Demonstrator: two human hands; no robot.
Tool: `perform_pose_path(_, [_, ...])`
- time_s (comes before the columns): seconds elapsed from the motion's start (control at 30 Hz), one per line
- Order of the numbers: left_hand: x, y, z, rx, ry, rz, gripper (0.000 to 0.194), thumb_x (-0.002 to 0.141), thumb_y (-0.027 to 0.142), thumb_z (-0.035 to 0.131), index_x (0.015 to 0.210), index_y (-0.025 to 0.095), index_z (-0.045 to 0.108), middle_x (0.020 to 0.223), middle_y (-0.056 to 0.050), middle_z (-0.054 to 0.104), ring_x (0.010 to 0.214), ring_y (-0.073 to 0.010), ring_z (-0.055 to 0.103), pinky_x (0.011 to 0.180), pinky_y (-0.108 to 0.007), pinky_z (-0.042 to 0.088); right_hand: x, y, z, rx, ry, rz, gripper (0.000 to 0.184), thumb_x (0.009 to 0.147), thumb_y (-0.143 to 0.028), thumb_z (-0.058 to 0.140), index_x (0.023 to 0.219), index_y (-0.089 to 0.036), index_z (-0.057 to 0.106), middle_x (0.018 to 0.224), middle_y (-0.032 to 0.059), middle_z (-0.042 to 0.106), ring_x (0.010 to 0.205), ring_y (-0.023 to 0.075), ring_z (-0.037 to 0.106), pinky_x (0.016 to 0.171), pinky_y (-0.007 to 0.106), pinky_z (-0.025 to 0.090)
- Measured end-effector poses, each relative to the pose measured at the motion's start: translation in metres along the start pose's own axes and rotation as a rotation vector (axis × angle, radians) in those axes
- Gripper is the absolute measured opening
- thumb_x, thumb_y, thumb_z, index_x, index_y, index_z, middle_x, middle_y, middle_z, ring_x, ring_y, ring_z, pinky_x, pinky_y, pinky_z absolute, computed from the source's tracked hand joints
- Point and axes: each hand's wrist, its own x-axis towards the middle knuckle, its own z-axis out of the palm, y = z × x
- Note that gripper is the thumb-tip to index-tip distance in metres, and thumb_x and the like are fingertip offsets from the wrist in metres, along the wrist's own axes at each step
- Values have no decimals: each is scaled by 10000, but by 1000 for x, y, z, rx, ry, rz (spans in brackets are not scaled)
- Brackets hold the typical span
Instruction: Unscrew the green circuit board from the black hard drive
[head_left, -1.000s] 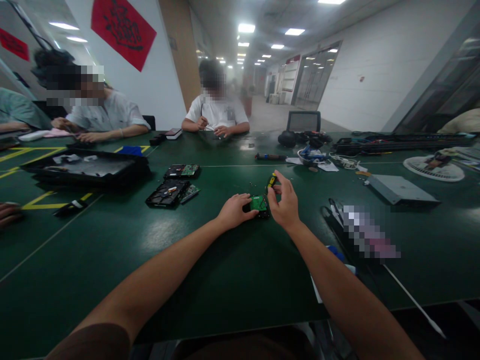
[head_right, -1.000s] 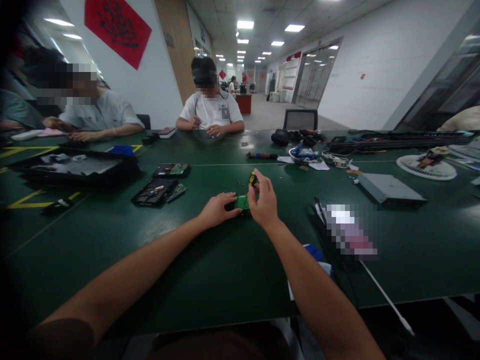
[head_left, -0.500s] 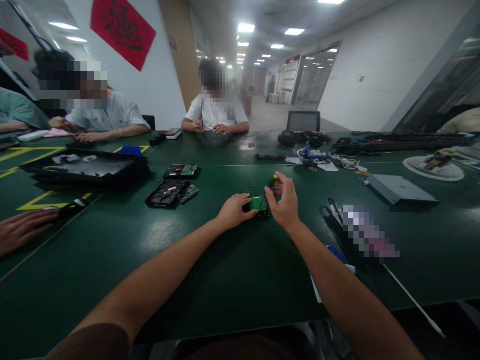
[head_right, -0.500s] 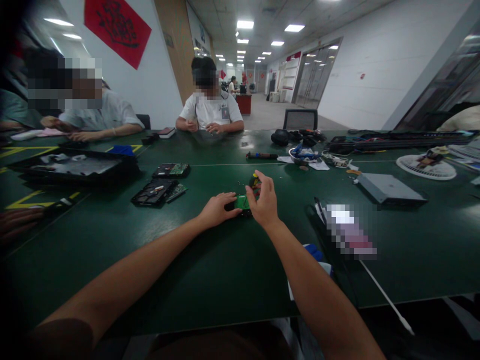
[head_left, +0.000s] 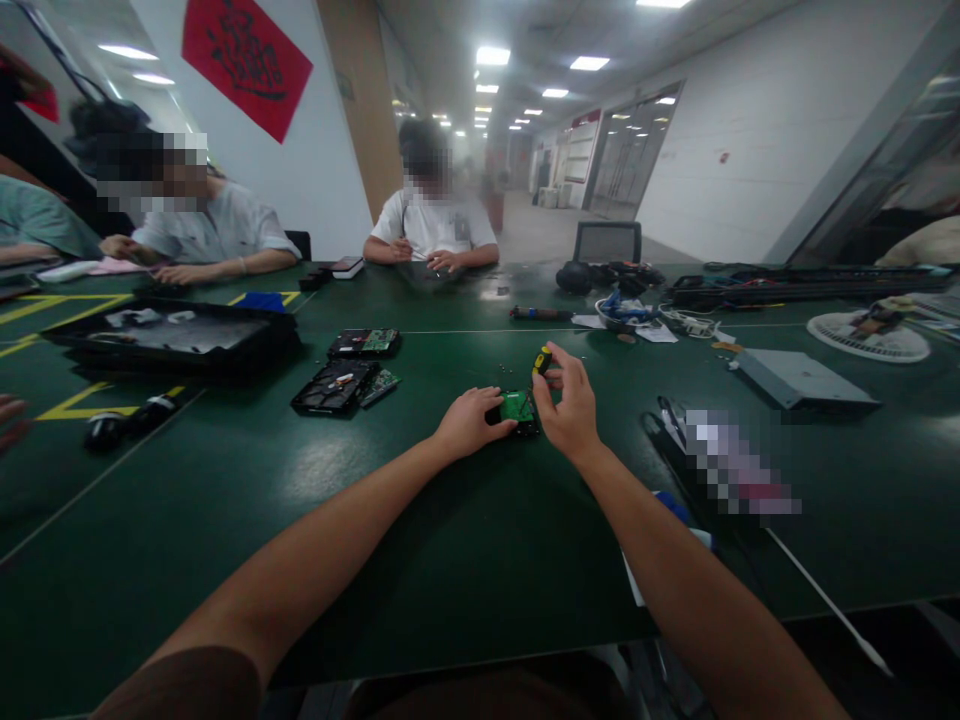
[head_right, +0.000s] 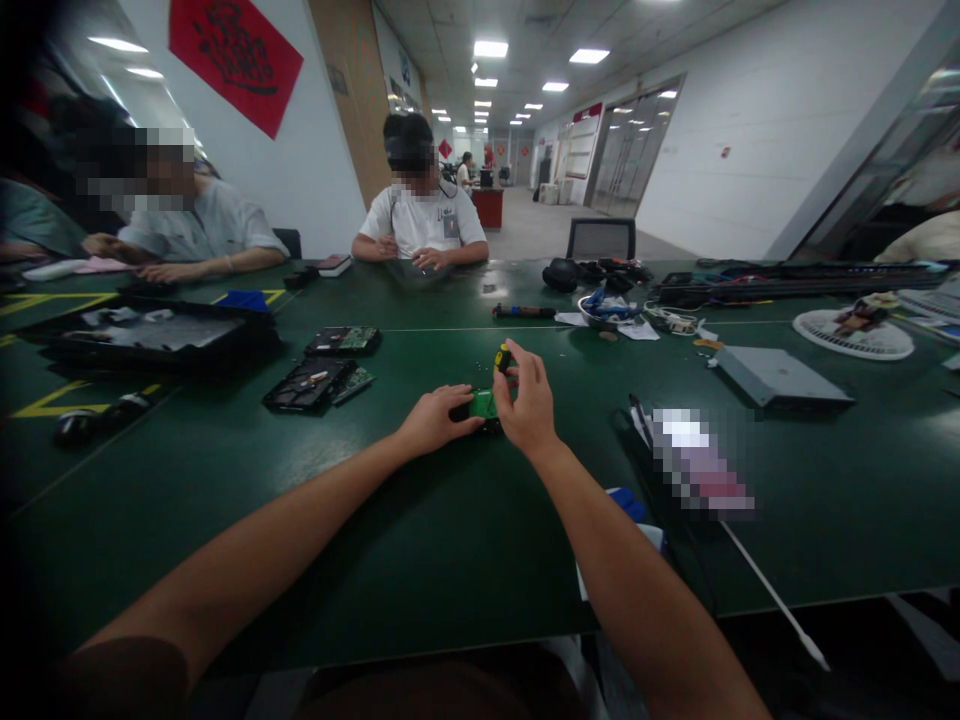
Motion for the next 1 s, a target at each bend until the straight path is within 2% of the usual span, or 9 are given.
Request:
perform_pose_path(0.1, [0,0,0,7,1,0,562,861,553,666,1269,168,687,1439,-131,598,1351,-298,553,1190,-473,368,0,2,1,6,8,8,507,975,-263,556,1461,-283,414,1306,116,566,926,198,681,806,411,633])
perform_pose_path(0.27, [1,0,1,6,4,-4,568,855,549,676,1266,157,688,1431,-143,602,1353,-301,551,1195,-482,359,-2,2,2,3,40,11,537,942,-293,610,1446,-302,424,1275,108,548,890,201,665,708,395,647])
perform_pose_path(0.57, [0,1,-1,3,2,0,582,858,552,670,1277,149,678,1436,-146,598,1349,-294,555,1196,-471,359,-1,0,1,-24,24,-17,538,948,-246,561,1464,-280,415,1269,113,531,884,188,647,736,392,642])
perform_pose_path(0.77, [0,0,-1,2,-6,-5,568,857,552,670,1271,164,681,1442,-136,594,1355,-291,550,1194,-472,359,-3,6,5,-42,70,12,557,922,-296,619,1438,-255,413,1241,120,620,894,219,683,776,423,630])
perform_pose_path(1.0, [1,1,-1,10,-22,-5,570,860,553,665,1280,168,678,1451,-132,587,1364,-295,540,1197,-470,356,-4,8,5,-35,44,51,574,929,-366,634,1448,-266,410,1219,108,664,906,231,702,782,437,636])
